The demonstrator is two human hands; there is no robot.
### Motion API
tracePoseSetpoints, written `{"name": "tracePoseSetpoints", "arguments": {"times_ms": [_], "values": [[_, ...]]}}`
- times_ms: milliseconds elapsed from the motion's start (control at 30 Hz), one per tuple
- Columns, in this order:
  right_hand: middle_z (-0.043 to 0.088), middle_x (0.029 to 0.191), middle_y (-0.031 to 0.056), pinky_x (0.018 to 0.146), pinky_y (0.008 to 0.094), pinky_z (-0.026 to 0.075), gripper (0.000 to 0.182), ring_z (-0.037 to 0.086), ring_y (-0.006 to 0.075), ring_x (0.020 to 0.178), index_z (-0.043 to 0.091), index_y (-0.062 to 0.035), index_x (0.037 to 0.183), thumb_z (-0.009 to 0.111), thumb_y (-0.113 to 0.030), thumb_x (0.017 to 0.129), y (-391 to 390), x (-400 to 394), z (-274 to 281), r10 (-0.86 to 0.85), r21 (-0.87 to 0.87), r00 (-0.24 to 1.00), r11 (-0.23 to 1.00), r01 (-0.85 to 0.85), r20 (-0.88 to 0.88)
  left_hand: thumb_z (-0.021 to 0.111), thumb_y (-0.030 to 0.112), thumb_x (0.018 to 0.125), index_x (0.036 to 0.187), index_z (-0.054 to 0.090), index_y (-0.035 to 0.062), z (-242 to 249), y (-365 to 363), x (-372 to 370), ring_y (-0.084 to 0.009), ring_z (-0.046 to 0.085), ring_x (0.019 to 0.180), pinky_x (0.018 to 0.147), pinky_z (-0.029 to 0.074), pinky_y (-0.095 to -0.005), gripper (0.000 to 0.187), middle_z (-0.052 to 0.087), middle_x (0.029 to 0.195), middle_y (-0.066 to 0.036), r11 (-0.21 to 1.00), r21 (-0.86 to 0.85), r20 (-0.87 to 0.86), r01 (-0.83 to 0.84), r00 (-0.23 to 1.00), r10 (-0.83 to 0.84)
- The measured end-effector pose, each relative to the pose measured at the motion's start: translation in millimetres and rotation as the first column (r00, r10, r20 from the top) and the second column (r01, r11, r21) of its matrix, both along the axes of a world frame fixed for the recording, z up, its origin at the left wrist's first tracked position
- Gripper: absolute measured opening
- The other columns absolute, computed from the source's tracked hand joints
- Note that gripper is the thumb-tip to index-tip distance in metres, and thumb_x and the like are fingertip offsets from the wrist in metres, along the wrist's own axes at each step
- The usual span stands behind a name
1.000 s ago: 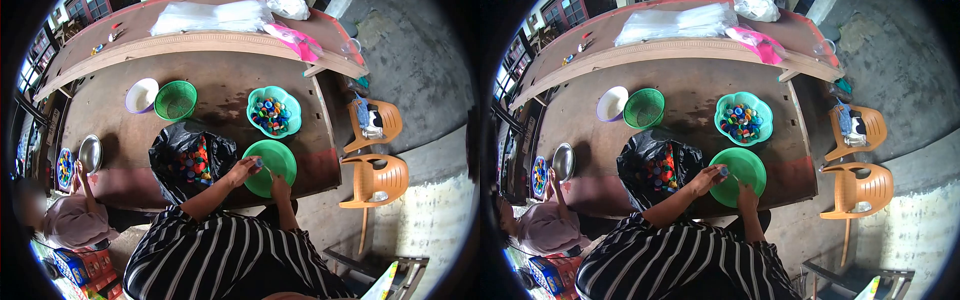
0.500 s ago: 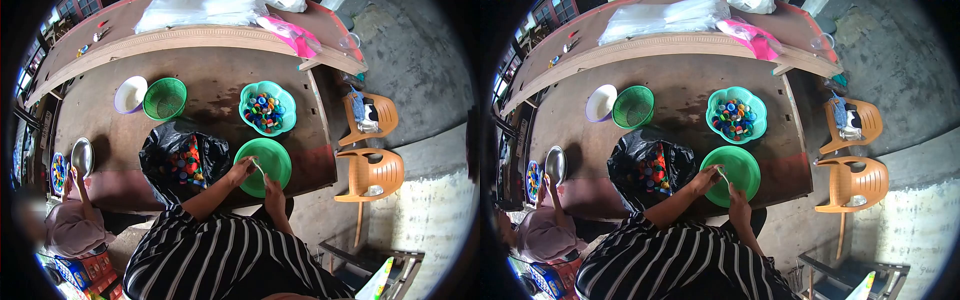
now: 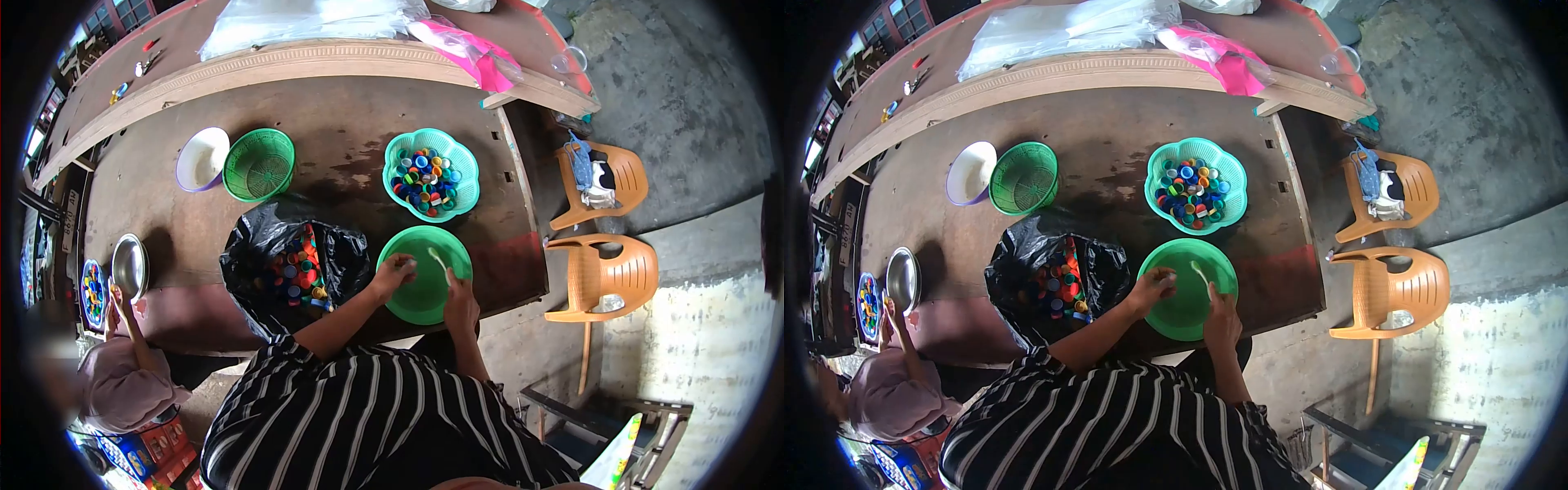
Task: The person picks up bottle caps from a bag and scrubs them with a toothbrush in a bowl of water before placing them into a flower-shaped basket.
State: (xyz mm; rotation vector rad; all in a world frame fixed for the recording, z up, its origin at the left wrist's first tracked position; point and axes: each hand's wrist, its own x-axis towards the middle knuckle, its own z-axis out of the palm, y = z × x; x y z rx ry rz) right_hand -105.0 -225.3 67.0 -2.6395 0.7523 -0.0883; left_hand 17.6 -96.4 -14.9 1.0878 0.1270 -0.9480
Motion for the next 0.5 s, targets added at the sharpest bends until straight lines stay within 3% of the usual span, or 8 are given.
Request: {"name": "tracePoseSetpoints", "arguments": {"times_ms": [67, 100, 133, 167, 267, 333, 433, 500], "values": [[0.055, 0.11, 0.0142, 0.075, 0.0451, 0.05, 0.041, 0.06, 0.0341, 0.096, 0.052, -0.0188, 0.128, 0.046, -0.008, 0.089, -0.9, 2.7, -7.3, 0.004, -0.034, 0.995, 0.999, -0.007, -0.097, 0.067, 0.019, 0.084, 0.11, 0.059, 0.0021, -6.1, -1.1, -0.3, -0.0149, 0.06, 0.079, 0.07, 0.05, -0.0288, 0.032, 0.058, 0.094, -0.006, 0.985, 0.172, 0.416, 0.016, 0.905, -0.088], [0.057, 0.11, 0.0138, 0.079, 0.0456, 0.048, 0.039, 0.059, 0.0341, 0.097, 0.054, -0.0189, 0.126, 0.047, -0.01, 0.088, -0.4, 4.6, -8.0, 0.039, 0.016, 0.977, 0.999, -0.036, -0.212, 0.067, 0.019, 0.084, 0.11, 0.059, 0.0021, -7.0, -1.5, 0.9, -0.0149, 0.06, 0.079, 0.07, 0.05, -0.0288, 0.032, 0.058, 0.094, -0.006, 0.985, 0.17, 0.416, 0.026, 0.905, -0.095], [0.059, 0.109, 0.0135, 0.083, 0.0462, 0.046, 0.037, 0.058, 0.0342, 0.099, 0.056, -0.019, 0.124, 0.047, -0.013, 0.088, -0.3, 6.8, -8.3, 0.081, 0.069, 0.944, 0.996, -0.062, -0.321, 0.071, 0.016, 0.078, 0.109, 0.059, 0.0021, -8.0, -1.6, 3.3, -0.0171, 0.061, 0.078, 0.07, 0.051, -0.0297, 0.036, 0.058, 0.095, -0.009, 0.965, 0.263, 0.552, 0.005, 0.819, -0.155], [0.059, 0.109, 0.0135, 0.083, 0.0462, 0.046, 0.037, 0.058, 0.0342, 0.099, 0.056, -0.019, 0.124, 0.047, -0.013, 0.088, -0.6, 7.0, -7.8, 0.078, 0.065, 0.943, 0.996, -0.061, -0.322, 0.074, 0.014, 0.073, 0.108, 0.06, 0.0021, -9.3, -2.4, 5.4, -0.0192, 0.062, 0.078, 0.07, 0.051, -0.0305, 0.04, 0.059, 0.095, -0.011, 0.937, 0.348, 0.666, -0.036, 0.713, -0.22], [0.06, 0.111, 0.0113, 0.083, 0.0446, 0.046, 0.037, 0.058, 0.0342, 0.1, 0.057, -0.0183, 0.123, 0.049, -0.013, 0.087, 9.0, 2.6, 18.0, -0.008, 0.112, 0.975, 0.993, 0.034, -0.224, 0.076, 0.011, 0.067, 0.105, 0.062, 0.0032, 0.7, -0.7, 8.6, -0.0219, 0.063, 0.079, 0.072, 0.051, -0.0317, 0.042, 0.06, 0.095, -0.014, 0.928, 0.36, 0.745, -0.096, 0.629, -0.224], [0.06, 0.112, 0.0099, 0.082, 0.0431, 0.047, 0.036, 0.058, 0.0336, 0.101, 0.057, -0.0178, 0.121, 0.052, -0.012, 0.087, 12.6, -5.4, 23.8, -0.032, 0.233, 0.999, 0.972, 0.027, 0.018, 0.076, 0.01, 0.066, 0.104, 0.063, 0.0031, 4.9, 0.6, 10.8, -0.0237, 0.063, 0.08, 0.073, 0.051, -0.0325, 0.041, 0.061, 0.096, -0.015, 0.921, 0.381, 0.731, -0.077, 0.636, -0.249], [0.06, 0.11, 0.0103, 0.08, 0.0424, 0.047, 0.035, 0.058, 0.0337, 0.1, 0.058, -0.0173, 0.12, 0.054, -0.011, 0.086, 14.0, -13.0, 21.2, 0.01, 0.238, 1.0, 0.971, -0.01, 0.002, 0.075, 0.008, 0.065, 0.103, 0.063, 0.0028, -3.1, 0.6, 10.6, -0.0268, 0.063, 0.082, 0.075, 0.051, -0.034, 0.041, 0.061, 0.096, -0.015, 0.923, 0.379, 0.759, -0.061, 0.592, -0.273], [0.061, 0.109, 0.0107, 0.08, 0.0423, 0.047, 0.034, 0.058, 0.0338, 0.1, 0.059, -0.0165, 0.119, 0.055, -0.01, 0.086, 10.7, -14.9, 19.1, -0.056, 0.207, 0.998, 0.976, 0.061, -0.032, 0.075, 0.008, 0.064, 0.102, 0.063, 0.0026, -7.7, -0.3, 8.2, -0.0281, 0.063, 0.083, 0.076, 0.051, -0.0348, 0.04, 0.062, 0.097, -0.015, 0.933, 0.354, 0.797, -0.064, 0.542, -0.265]]}}
